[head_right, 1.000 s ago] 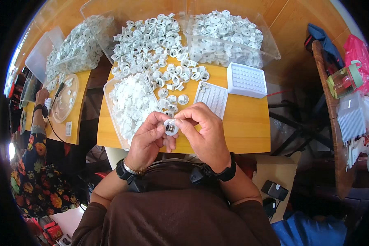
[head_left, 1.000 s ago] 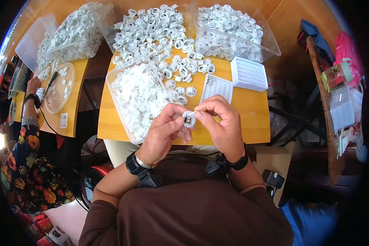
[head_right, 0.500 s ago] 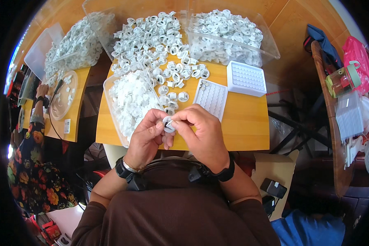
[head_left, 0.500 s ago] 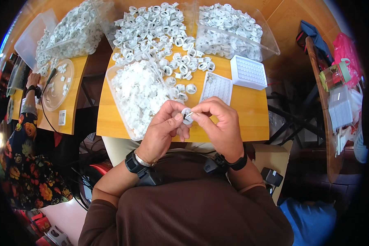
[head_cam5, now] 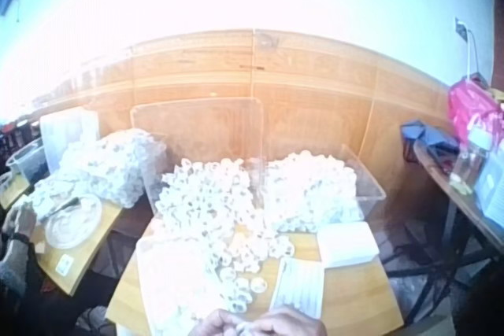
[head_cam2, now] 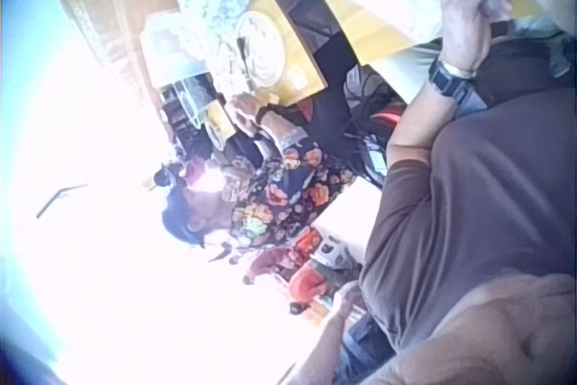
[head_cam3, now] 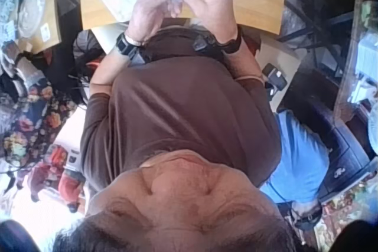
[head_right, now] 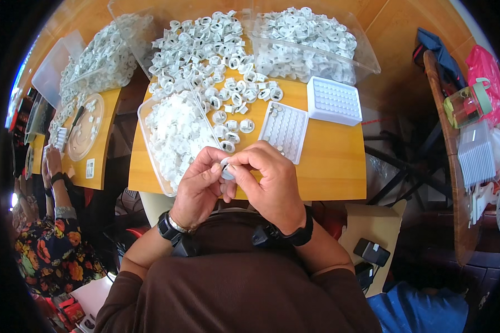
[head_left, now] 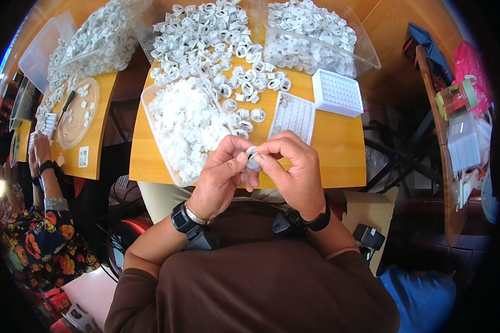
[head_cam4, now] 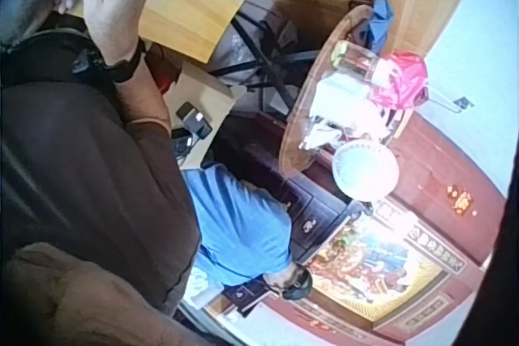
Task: Assembling small electronic or metal circular parts into white plastic housing components at a manufacturing workbench.
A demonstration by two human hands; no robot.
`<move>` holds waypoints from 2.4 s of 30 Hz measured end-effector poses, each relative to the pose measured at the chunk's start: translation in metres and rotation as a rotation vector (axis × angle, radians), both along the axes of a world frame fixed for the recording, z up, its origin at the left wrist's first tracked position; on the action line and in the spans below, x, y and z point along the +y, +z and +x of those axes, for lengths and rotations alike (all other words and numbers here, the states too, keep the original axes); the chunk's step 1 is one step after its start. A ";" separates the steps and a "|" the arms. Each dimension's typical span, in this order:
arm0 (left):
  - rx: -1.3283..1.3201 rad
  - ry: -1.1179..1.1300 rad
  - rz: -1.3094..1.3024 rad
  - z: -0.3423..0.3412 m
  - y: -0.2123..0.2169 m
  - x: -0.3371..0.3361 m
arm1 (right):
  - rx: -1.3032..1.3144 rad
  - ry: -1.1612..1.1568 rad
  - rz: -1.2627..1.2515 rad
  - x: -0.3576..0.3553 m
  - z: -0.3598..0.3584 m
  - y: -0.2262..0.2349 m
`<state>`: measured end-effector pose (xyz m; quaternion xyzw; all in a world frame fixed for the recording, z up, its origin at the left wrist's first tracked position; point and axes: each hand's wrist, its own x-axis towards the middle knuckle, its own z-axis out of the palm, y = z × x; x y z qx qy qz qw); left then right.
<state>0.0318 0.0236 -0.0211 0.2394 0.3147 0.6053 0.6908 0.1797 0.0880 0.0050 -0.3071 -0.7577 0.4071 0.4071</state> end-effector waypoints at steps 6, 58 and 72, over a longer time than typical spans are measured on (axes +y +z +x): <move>-0.057 0.014 -0.006 0.006 -0.003 0.002 | 0.074 -0.120 -0.061 -0.009 -0.001 -0.005; -0.077 0.114 0.102 -0.004 -0.004 -0.003 | -0.058 -0.096 0.295 -0.017 -0.006 0.010; -0.102 0.277 0.244 -0.058 0.010 -0.017 | -0.545 -0.137 0.243 0.040 -0.006 -0.010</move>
